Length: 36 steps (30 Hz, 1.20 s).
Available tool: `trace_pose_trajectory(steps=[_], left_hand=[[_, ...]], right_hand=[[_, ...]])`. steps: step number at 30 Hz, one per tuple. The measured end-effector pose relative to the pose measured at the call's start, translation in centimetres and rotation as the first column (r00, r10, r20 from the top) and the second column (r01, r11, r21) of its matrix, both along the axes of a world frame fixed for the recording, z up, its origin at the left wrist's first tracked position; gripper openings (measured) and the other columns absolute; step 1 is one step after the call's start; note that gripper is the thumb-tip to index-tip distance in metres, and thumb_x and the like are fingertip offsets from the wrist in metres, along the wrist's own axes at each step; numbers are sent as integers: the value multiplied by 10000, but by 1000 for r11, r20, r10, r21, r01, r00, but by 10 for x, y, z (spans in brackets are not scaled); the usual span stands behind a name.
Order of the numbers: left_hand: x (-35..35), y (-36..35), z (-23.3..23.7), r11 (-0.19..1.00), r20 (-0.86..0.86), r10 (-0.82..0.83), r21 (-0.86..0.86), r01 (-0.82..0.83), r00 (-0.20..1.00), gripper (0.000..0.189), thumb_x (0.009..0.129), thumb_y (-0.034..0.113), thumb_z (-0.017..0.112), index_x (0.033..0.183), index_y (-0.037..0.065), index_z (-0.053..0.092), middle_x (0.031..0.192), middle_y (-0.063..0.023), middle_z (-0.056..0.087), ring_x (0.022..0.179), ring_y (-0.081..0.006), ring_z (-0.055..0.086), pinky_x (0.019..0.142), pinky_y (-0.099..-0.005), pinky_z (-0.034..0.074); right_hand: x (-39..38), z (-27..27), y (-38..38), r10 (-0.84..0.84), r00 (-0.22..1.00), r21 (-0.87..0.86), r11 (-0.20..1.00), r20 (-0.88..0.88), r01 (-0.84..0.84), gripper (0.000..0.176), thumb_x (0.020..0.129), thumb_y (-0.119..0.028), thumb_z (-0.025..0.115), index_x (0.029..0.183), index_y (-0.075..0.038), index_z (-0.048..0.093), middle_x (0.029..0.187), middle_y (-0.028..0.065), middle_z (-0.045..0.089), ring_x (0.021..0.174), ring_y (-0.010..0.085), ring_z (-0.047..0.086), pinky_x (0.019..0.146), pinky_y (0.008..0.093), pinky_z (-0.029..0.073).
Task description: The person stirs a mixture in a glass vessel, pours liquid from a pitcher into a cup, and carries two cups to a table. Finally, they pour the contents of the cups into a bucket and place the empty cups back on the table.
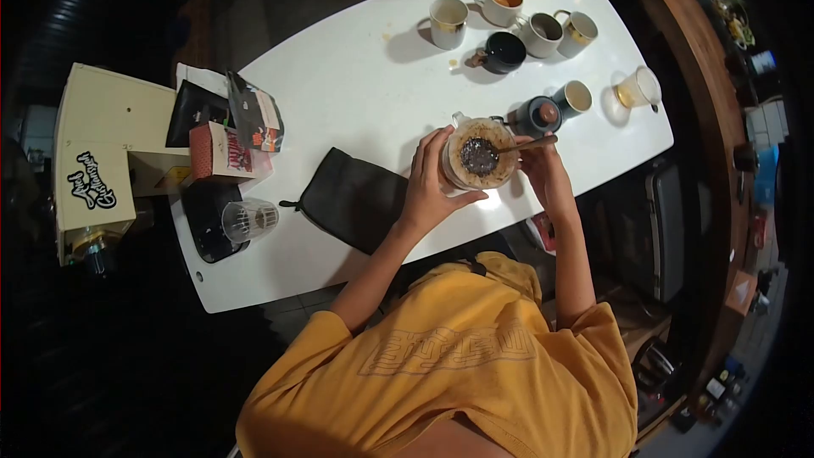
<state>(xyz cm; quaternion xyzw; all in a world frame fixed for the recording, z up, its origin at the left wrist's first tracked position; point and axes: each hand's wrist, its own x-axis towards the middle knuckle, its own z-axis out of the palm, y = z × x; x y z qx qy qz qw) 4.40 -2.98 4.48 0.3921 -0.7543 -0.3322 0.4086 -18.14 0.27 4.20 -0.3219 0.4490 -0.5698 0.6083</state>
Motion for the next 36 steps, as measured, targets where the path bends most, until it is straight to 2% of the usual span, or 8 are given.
trace_pose_trajectory(steps=[5,11,16,23,24,29,31,36], left_hand=[[4,-2,1,999,-22,-42,-31,42,999,1064,585,357,910,1425,52,333,1372,-156,400,1272,-339,430,1043,-435,415],[-4,-6,1,999,-60,-35,38,37,998,1012,620,312,898,1420,41,339,1298,-164,485,1224,-347,475,1022,-444,414],[-8,-4,13,994,-79,-7,110,16,997,987,608,175,901,1414,34,349,1286,-167,501,1200,-336,502,1011,-427,427],[-32,-22,50,999,-130,-6,48,12,992,1028,588,122,907,1428,15,324,1354,-180,476,1243,-318,502,1030,-400,434],[-38,-25,60,999,-126,7,42,-1,992,956,610,35,847,1413,4,329,1308,-186,539,1238,-282,533,1058,-380,420],[-70,-64,71,999,-131,-41,-3,41,990,971,607,80,884,1408,12,340,1298,-180,557,1212,-274,557,1052,-377,428],[-80,-79,77,999,-86,-43,30,46,995,960,611,78,892,1403,23,353,1293,-170,568,1216,-262,558,1047,-376,433],[-102,-128,73,997,-68,-73,-8,73,995,980,598,111,909,1406,54,356,1310,-165,558,1232,-251,547,1068,-381,421]], right_hand=[[12,6,4,-53,998,-26,998,41,54,470,1035,-422,392,1276,-22,441,1199,138,599,938,199,591,759,341,486],[10,-4,1,-72,997,-42,996,27,73,454,1039,-406,388,1247,-9,461,1167,154,612,958,218,611,771,363,511],[7,14,3,17,997,-47,999,-76,-21,605,1034,-459,348,1247,82,516,1139,156,617,969,221,617,889,338,485],[-19,56,-16,82,992,-69,994,-99,-89,664,1022,-512,349,1240,93,513,1084,153,626,955,208,620,891,325,474],[-25,58,-20,80,994,-85,993,-76,-86,618,1024,-484,367,1235,72,535,1120,138,623,988,205,604,902,339,466],[-65,55,-56,98,994,-128,986,-52,-104,580,1031,-444,374,1229,75,541,1138,130,622,996,201,591,893,345,469],[-73,68,-69,101,986,-143,982,-136,-120,641,1029,-487,339,1242,94,506,1023,156,628,907,217,633,865,305,475],[-93,69,-109,83,980,-118,987,-181,-105,589,1044,-417,298,1248,101,492,1052,188,639,928,223,638,884,321,492]])
